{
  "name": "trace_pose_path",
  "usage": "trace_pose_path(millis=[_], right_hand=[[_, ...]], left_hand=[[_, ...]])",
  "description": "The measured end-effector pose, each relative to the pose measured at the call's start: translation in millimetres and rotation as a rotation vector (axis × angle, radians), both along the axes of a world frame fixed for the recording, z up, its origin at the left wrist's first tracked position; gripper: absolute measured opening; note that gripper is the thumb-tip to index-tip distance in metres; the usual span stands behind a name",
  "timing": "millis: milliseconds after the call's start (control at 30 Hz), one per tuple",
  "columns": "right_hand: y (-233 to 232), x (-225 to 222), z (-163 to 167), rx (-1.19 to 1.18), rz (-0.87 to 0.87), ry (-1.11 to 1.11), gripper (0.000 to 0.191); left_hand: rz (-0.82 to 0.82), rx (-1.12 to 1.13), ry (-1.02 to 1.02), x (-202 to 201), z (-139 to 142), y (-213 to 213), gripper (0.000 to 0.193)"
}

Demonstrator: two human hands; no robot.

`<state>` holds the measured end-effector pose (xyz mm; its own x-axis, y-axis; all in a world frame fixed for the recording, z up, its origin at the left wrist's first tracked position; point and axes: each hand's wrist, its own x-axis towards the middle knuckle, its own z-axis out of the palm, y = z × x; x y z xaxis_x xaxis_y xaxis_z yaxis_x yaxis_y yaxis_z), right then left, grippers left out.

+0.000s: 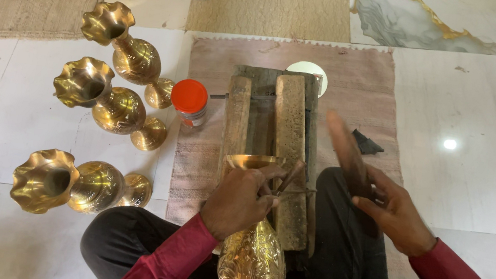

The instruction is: The person sits on the floor holding a brass vase against a wooden block and carves decorative patterns into its surface using a small chisel, striking it with a wooden mallet. They rotate the vase to work on different areas and occasionally reposition it while continuing to engrave.

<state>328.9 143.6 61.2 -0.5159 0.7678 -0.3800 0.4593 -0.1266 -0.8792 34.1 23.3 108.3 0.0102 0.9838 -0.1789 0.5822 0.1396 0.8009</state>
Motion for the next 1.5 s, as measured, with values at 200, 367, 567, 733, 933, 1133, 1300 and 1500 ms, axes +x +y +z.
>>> trace_pose_path(millis=[200,367,567,733,933,1133,1300,1500], right_hand=[[-3,-2,0,0.169,0.071,-0.188,0.067],[-5,-1,2,0.383,0.155,-0.298,0.069],[-4,4,-4,0.409,0.190,-0.379,0.069],[2,3,-2,0.110,0.004,-0.007,0.068],[-1,-3,9,0.132,0.014,-0.112,0.070],[-3,-1,7,0.179,0.022,-0.106,0.068],[-1,6,0,0.438,0.143,-0.297,0.066],[3,4,3,0.203,0.030,-0.229,0.070]], left_hand=[[0.002,-0.024,-0.005,1,1,-1,0.055],[-0.009,-0.085,0.013,2,1,2,0.052],[-0.015,-0.053,0.021,2,1,1,0.056],[-0.035,-0.044,-0.021,-1,4,1,0.048],[-0.003,-0.064,-0.080,-1,5,0,0.054],[-0.016,-0.046,-0.037,-1,2,-1,0.054],[0.002,-0.040,-0.058,-1,-1,0,0.057],[-0.027,-0.082,-0.072,-3,-10,2,0.050]])
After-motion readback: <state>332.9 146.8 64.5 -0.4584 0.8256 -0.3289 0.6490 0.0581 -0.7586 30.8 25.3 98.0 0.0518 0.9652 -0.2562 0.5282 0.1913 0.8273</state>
